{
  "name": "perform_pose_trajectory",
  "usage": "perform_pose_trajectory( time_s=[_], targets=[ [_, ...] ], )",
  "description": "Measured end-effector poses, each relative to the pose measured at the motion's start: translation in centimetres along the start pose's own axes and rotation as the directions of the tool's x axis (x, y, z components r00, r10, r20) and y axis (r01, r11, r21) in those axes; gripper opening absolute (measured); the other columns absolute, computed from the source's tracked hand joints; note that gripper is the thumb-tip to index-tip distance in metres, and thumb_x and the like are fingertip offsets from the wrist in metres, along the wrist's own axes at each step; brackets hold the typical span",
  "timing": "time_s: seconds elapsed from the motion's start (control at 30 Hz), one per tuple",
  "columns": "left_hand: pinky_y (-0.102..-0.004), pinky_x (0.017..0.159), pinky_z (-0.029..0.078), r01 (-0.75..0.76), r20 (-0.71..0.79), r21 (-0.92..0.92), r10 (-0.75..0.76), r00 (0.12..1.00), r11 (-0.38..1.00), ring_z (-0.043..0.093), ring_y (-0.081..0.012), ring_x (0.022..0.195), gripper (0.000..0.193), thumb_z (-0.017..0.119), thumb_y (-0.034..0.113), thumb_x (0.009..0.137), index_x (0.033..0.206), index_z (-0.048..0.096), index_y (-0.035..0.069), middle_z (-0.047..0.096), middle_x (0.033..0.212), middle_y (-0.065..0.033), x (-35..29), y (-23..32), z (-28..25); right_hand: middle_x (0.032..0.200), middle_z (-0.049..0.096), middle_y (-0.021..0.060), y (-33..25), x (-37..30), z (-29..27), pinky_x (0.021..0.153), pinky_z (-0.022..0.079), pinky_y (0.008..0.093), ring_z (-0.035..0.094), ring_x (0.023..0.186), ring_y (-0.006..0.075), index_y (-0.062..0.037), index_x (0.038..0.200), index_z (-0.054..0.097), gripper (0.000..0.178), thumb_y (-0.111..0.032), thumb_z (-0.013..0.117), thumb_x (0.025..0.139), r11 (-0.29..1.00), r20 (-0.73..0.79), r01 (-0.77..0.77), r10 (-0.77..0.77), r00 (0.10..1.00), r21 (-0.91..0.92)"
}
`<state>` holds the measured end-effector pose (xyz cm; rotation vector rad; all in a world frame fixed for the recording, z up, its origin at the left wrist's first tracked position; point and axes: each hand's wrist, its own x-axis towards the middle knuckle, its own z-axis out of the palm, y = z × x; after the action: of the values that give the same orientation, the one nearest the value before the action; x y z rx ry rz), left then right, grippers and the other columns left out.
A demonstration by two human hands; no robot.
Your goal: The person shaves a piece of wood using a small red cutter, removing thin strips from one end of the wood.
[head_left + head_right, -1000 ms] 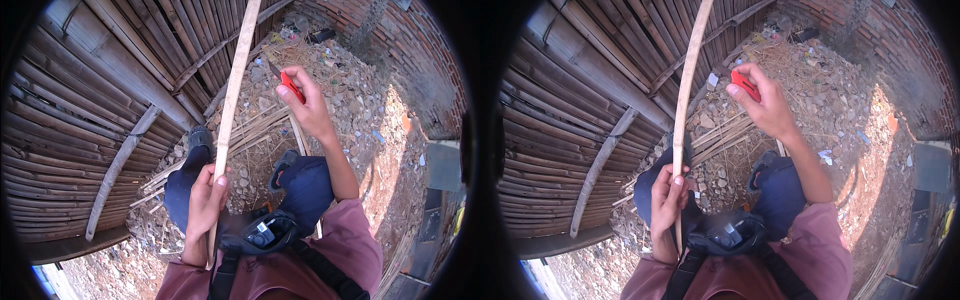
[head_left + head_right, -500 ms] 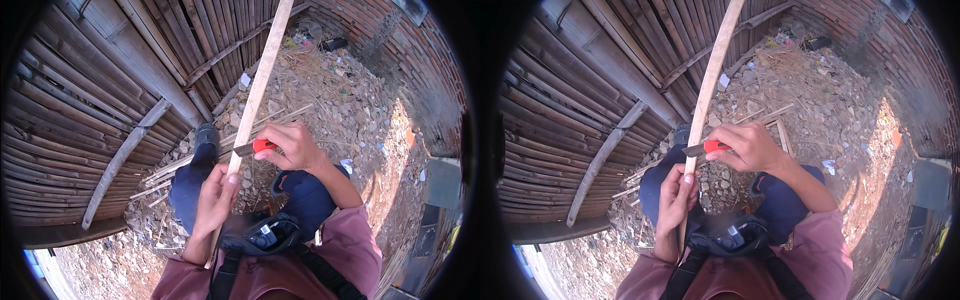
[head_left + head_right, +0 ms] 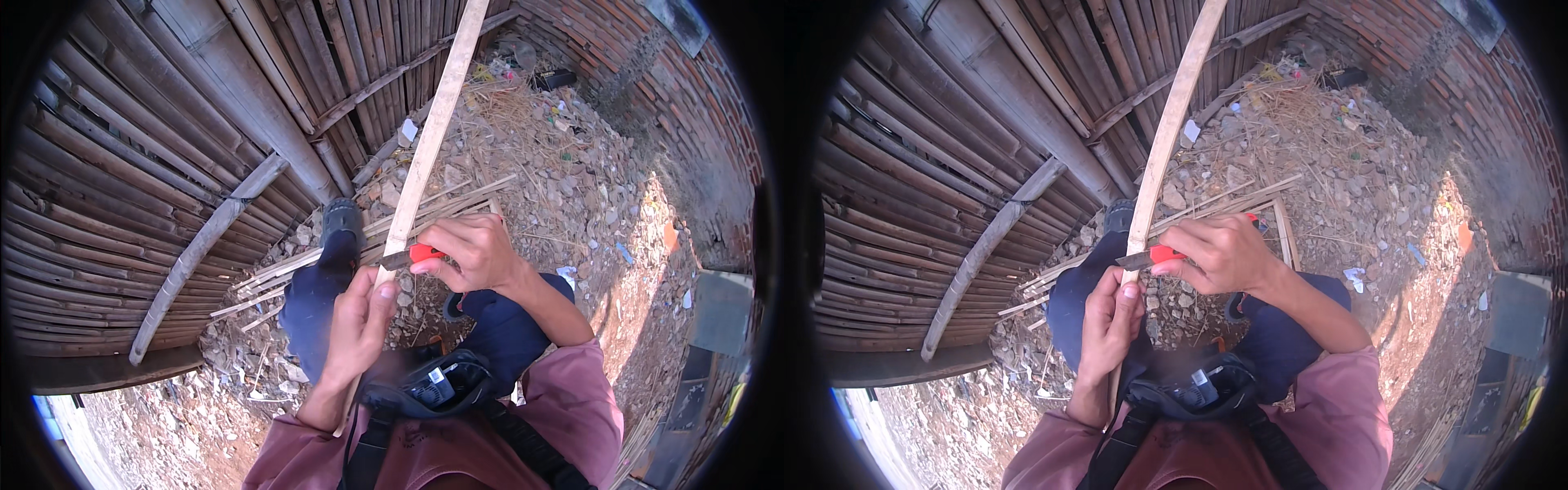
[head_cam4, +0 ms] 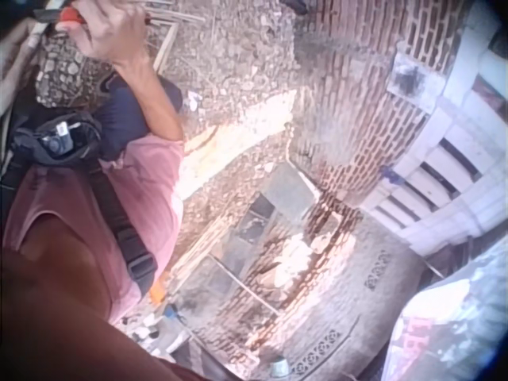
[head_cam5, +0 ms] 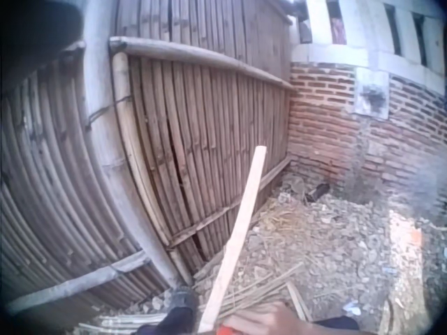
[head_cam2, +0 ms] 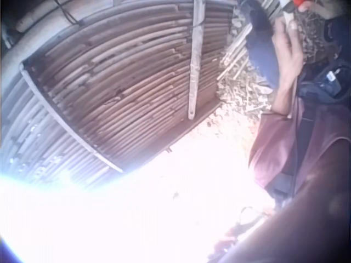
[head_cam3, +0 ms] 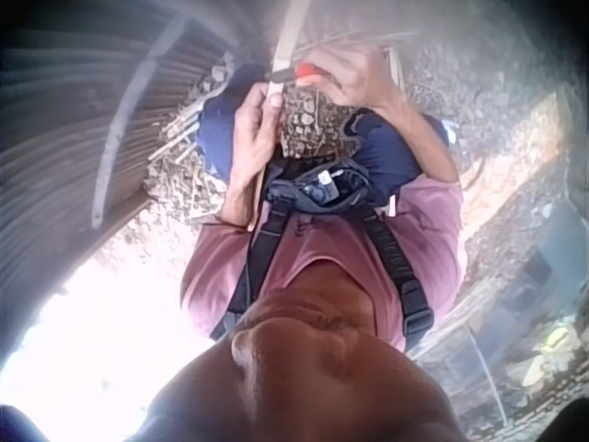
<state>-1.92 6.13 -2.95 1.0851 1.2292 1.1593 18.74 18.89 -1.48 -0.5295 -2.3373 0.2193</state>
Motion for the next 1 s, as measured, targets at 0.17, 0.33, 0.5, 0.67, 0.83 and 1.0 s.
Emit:
perform_pose_trajectory(
  time_s=[0.17,0.33,0.5,0.67,0.83,1.0],
  targets=[
    [-0.0272,0.056,0.040,-0.032,-0.033,0.083,0.035,0.999,0.996,0.051,-0.0053,0.062,0.020,0.056,0.020,0.113,0.110,0.063,0.001,0.057,0.068,0.0017,0.0,0.1,-0.1,0.076,0.069,0.0045,-0.1,0.1,0.3,0.056,0.053,0.0358,0.069,0.062,0.0255,-0.0088,0.090,0.070,0.036,-0.041,0.084,0.085,0.999,-0.022,-0.019,0.018,1.000,-0.030],
    [-0.0281,0.056,0.042,-0.024,-0.056,0.132,0.031,0.998,0.991,0.054,-0.0067,0.061,0.020,0.056,0.020,0.112,0.108,0.063,0.001,0.059,0.067,0.0002,0.2,0.3,0.0,0.073,0.068,0.0050,-0.3,0.6,-0.2,0.055,0.053,0.0377,0.069,0.059,0.0245,-0.0089,0.092,0.068,0.030,-0.037,0.079,0.094,0.994,-0.069,-0.041,0.035,0.997,-0.097],
    [-0.0263,0.052,0.038,-0.010,0.045,0.112,0.005,0.999,0.994,0.050,-0.0052,0.057,0.022,0.056,0.024,0.113,0.104,0.059,0.004,0.056,0.067,0.0018,-1.2,-1.0,-0.5,0.062,0.051,0.0020,8.1,1.0,-8.5,0.052,0.034,0.0323,0.045,0.055,0.0104,-0.0019,0.098,0.067,0.034,-0.034,0.065,0.109,0.800,-0.519,-0.599,0.509,0.687,-0.008],
    [-0.0210,0.043,0.025,0.072,0.096,-0.078,-0.065,0.993,0.994,0.031,-0.0002,0.048,0.022,0.049,0.028,0.117,0.108,0.052,0.008,0.043,0.067,0.0076,0.2,-0.3,-0.3,0.063,0.047,0.0012,6.7,-0.6,-6.3,0.054,0.033,0.0313,0.044,0.056,0.0103,-0.0025,0.098,0.065,0.035,-0.036,0.063,0.109,0.869,-0.430,-0.489,0.471,0.770,0.078],
    [-0.0217,0.042,0.022,0.134,0.134,-0.176,-0.111,0.985,0.975,0.028,-0.0009,0.048,0.022,0.047,0.027,0.117,0.110,0.052,0.008,0.039,0.066,0.0071,-0.2,-0.4,0.0,0.071,0.063,0.0083,2.6,0.0,-2.5,0.054,0.049,0.0371,0.066,0.059,0.0258,-0.0066,0.097,0.067,0.033,-0.038,0.076,0.098,0.981,-0.092,-0.182,0.188,0.978,0.072],
    [-0.0210,0.041,0.022,0.127,0.106,-0.219,-0.106,0.989,0.967,0.028,-0.0009,0.047,0.021,0.047,0.027,0.117,0.111,0.051,0.008,0.041,0.066,0.0071,-0.2,0.0,0.0,0.078,0.068,0.0050,0.3,0.3,-0.8,0.053,0.052,0.0380,0.069,0.061,0.0256,-0.0095,0.095,0.068,0.034,-0.041,0.080,0.092,0.998,0.030,-0.006,0.004,1.000,0.063]
  ],
)
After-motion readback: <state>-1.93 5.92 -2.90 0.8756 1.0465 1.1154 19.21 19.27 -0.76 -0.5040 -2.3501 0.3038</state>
